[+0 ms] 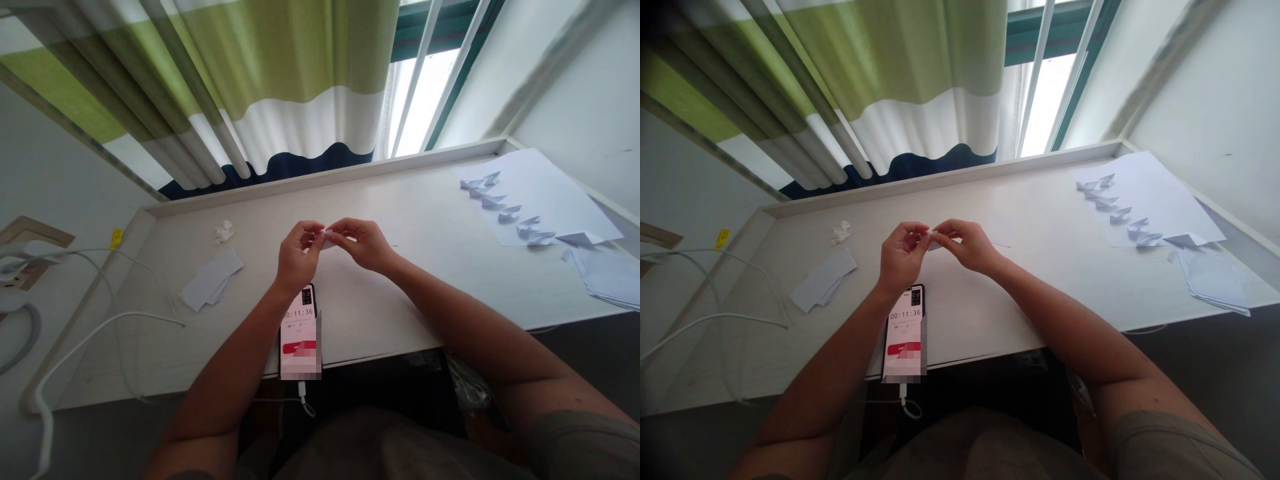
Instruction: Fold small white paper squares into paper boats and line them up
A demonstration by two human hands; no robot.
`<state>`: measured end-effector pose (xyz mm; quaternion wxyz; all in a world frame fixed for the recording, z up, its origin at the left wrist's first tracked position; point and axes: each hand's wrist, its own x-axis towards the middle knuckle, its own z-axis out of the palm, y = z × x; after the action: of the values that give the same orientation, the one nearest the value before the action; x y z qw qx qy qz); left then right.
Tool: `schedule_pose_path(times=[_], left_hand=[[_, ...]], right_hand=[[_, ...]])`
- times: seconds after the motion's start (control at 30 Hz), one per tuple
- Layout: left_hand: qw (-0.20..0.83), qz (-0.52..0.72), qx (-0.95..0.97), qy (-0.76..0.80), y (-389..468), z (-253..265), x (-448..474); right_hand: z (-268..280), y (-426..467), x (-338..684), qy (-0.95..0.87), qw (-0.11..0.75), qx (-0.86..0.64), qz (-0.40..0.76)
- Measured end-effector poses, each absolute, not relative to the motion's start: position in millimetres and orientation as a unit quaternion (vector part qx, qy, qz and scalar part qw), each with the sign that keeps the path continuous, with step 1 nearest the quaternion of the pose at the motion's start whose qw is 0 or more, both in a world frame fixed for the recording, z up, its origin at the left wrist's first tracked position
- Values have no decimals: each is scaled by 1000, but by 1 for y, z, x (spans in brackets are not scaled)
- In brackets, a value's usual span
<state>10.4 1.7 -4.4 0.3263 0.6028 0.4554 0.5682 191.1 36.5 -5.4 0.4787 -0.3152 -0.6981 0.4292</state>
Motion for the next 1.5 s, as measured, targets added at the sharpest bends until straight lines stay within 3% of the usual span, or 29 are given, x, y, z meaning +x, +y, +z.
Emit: schedule_pose_path(times=[0.27, 0.7, 1.5], left_hand=[[335, 575, 600, 444, 0, -1, 12], [451, 576, 556, 395, 5, 1, 9], [499, 529, 525, 442, 2, 4, 6]], right_hand=[[1, 33, 193, -714, 486, -331, 380], [1, 38, 197, -702, 484, -306, 424], [-9, 46, 196, -615, 509, -275, 535]])
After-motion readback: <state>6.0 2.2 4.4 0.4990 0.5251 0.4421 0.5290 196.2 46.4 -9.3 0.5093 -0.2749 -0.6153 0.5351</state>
